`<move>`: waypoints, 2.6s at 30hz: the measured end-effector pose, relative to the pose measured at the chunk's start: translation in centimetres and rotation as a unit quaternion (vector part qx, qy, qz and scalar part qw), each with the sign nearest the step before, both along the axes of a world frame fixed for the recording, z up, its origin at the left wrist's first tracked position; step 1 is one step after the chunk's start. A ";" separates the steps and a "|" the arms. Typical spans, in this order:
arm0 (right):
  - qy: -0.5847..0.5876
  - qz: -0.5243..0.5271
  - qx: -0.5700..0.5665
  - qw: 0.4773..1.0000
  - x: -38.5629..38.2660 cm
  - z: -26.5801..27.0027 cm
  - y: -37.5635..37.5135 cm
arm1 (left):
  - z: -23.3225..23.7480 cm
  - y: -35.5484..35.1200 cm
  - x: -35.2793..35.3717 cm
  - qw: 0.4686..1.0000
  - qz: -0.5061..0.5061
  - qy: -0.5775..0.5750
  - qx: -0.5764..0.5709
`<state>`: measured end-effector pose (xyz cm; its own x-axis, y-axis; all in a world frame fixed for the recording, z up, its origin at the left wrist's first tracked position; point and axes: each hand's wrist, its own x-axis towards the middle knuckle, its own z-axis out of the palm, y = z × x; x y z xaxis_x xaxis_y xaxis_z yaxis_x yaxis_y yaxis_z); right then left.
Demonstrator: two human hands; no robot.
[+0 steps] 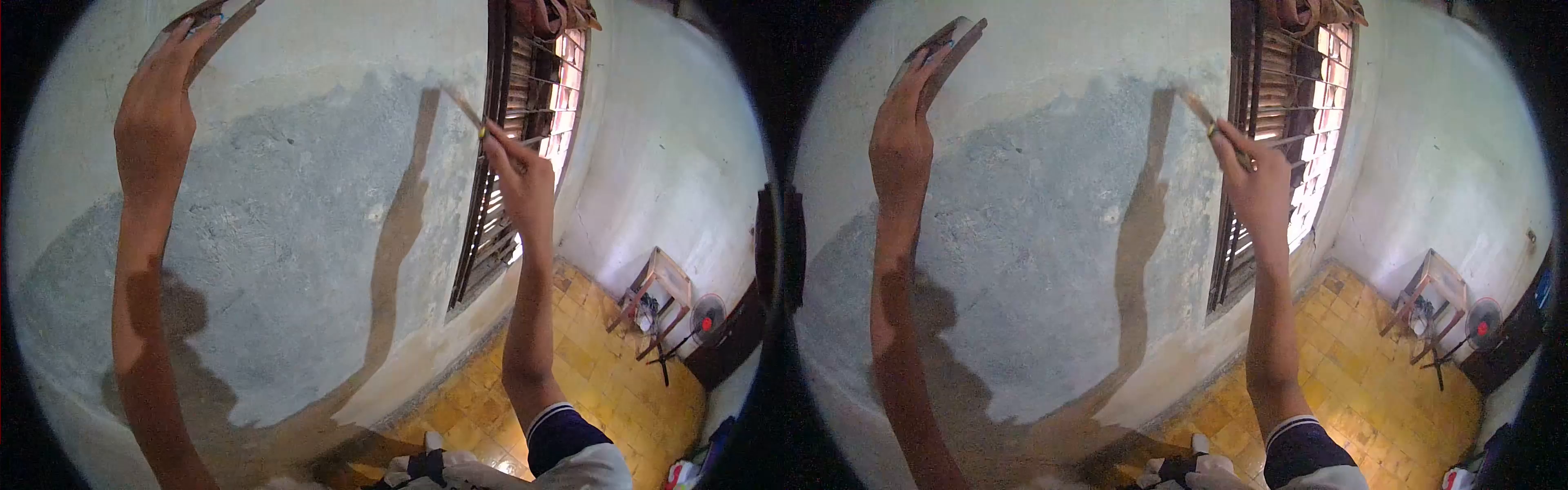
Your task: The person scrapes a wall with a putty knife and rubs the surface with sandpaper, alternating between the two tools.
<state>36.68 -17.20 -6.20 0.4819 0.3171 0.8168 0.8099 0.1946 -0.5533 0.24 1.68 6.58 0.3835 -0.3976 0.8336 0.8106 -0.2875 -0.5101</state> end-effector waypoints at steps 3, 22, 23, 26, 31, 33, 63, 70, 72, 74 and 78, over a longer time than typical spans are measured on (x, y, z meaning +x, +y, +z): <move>0.017 0.085 -0.051 0.995 -0.9 -7.6 -2.3 | 0.1 -0.8 0.1 1.000 0.004 0.004 0.004; 0.578 0.106 -0.312 0.746 -13.1 -38.1 -26.2 | -15.1 -7.1 2.1 0.943 -0.240 -0.042 -0.228; 0.556 0.110 -0.298 0.768 -11.7 -38.2 -25.7 | -18.6 -9.8 2.9 0.921 -0.263 -0.047 -0.285; 0.497 0.136 -0.270 0.814 -6.4 -38.1 -23.6 | -28.9 -16.1 5.0 0.841 -0.324 -0.113 -0.419; 0.478 0.196 -0.206 0.831 2.1 -31.6 -16.5 | -39.3 -22.3 10.2 0.729 -0.333 -0.219 -0.557; 0.315 0.180 -0.130 0.923 5.2 -29.3 -13.5 | -44.0 -23.1 10.4 0.693 -0.291 -0.283 -0.596; -0.515 0.566 0.225 0.604 6.3 5.3 7.2 | -41.1 -31.5 23.2 0.591 -0.222 -0.644 -0.432; -0.547 0.516 0.205 0.626 8.5 7.3 9.4 | -44.8 -31.1 22.1 0.595 -0.163 -0.660 -0.429; -0.542 0.538 0.218 0.608 8.0 6.5 8.6 | -47.8 -30.6 21.0 0.606 -0.111 -0.677 -0.403; -0.538 0.545 0.227 0.602 7.9 6.7 9.1 | -47.0 -30.6 21.2 0.595 -0.183 -0.661 -0.418; -0.519 0.540 0.230 0.621 8.1 7.5 8.6 | -42.3 -31.0 24.3 0.612 -0.194 -0.640 -0.422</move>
<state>44.76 -8.58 1.35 -0.6720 -0.3846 0.6329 -0.0572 0.8789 0.4735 24.54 -29.27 -35.74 -0.7854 0.5271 0.3246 0.1793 -0.3081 0.9343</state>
